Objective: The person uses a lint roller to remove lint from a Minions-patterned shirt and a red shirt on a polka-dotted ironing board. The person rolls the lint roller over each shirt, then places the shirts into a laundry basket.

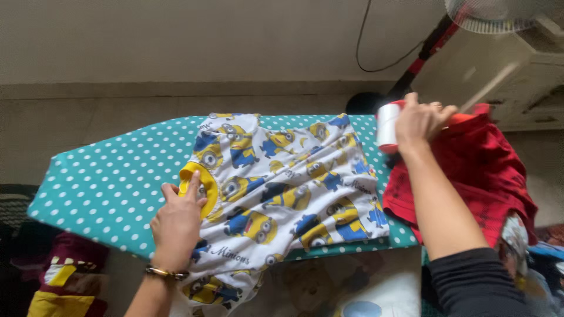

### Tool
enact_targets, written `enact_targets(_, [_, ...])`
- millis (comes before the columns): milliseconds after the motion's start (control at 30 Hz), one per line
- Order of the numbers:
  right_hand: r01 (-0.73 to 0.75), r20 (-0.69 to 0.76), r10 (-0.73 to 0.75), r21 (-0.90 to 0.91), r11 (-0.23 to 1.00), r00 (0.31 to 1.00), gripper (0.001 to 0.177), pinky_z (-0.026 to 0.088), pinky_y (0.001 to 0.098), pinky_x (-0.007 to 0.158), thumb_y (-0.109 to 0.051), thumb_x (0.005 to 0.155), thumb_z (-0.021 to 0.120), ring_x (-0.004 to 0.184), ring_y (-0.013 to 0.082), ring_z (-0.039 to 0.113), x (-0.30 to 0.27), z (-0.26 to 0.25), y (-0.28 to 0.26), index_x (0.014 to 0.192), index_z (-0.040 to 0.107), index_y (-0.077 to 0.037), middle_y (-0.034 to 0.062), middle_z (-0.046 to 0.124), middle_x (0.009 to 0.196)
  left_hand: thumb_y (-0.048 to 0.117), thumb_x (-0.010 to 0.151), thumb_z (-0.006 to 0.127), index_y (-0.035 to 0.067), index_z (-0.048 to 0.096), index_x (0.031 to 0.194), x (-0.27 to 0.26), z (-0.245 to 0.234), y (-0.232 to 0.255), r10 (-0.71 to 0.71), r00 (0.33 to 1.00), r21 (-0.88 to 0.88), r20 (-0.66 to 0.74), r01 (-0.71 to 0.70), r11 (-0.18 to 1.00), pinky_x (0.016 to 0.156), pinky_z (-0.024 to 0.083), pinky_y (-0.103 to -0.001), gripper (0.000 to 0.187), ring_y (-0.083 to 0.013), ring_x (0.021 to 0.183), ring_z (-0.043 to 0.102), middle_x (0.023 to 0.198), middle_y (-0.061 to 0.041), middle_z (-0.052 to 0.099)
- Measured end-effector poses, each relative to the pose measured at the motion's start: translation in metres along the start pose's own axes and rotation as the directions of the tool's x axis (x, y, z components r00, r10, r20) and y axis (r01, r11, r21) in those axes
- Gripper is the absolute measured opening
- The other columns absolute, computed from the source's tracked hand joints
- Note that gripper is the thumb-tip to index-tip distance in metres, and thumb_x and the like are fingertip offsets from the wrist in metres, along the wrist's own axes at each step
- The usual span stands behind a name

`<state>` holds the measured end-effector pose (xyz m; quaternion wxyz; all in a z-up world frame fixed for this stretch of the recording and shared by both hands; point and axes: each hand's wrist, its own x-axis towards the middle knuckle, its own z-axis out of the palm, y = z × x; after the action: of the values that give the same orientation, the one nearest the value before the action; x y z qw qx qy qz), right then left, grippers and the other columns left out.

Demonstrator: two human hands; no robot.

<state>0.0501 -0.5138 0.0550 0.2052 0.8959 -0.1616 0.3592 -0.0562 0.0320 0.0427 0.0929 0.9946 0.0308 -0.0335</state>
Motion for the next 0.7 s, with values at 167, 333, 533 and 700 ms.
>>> enact_targets(167, [0.106,-0.259,-0.063,0.158,0.982,0.964,0.014,0.032,0.0536,0.093,-0.019,0.095,0.056,0.077,0.0289,0.065,0.026,-0.049,-0.04,0.087,0.067,-0.017,0.0095,0.065,0.067,0.054,0.096,0.058,0.007,0.039,0.153,0.067,-0.008,-0.024,0.012,0.997,-0.223,-0.081,-0.03,0.974,0.097,0.045,-0.057,0.076,-0.0434,0.119,0.058,0.135,-0.025,0.054])
enact_targets(333, [0.288,-0.338,-0.169,0.341,0.895,0.926,0.013,0.035,0.0638,0.088,-0.02,0.082,0.057,0.067,0.0298,0.066,0.015,-0.109,-0.241,0.087,0.069,-0.021,0.0099,0.065,0.063,0.049,0.099,0.062,0.003,0.062,0.123,0.132,0.024,0.015,-0.036,0.98,-0.125,-0.195,0.011,0.992,0.102,0.043,-0.055,0.052,-0.0367,0.118,0.062,0.117,-0.02,0.069])
enact_targets(533, [0.192,0.08,-0.37,0.743,0.641,0.926,0.016,0.036,0.0596,0.089,-0.02,0.09,0.056,0.076,0.0296,0.07,-0.042,-0.131,-0.328,0.097,0.07,-0.025,0.0096,0.069,0.068,0.03,0.095,0.073,0.005,0.064,0.107,0.139,0.041,0.006,0.026,0.876,-0.167,-0.481,-0.121,0.979,0.077,0.054,-0.049,0.029,-0.0369,0.09,0.071,0.1,-0.015,0.072])
enact_targets(700, [0.088,0.168,-0.265,0.668,0.739,0.949,0.031,0.031,0.0649,0.089,-0.016,0.095,0.047,0.084,0.0343,0.072,-0.018,-0.05,-0.22,0.114,0.071,-0.021,0.0127,0.075,0.086,0.019,0.09,0.078,0.004,0.062,0.102,0.136,0.036,0.002,-0.003,0.831,-0.231,-0.557,-0.152,0.961,0.07,0.056,-0.047,0.024,-0.0371,0.086,0.071,0.098,-0.015,0.071])
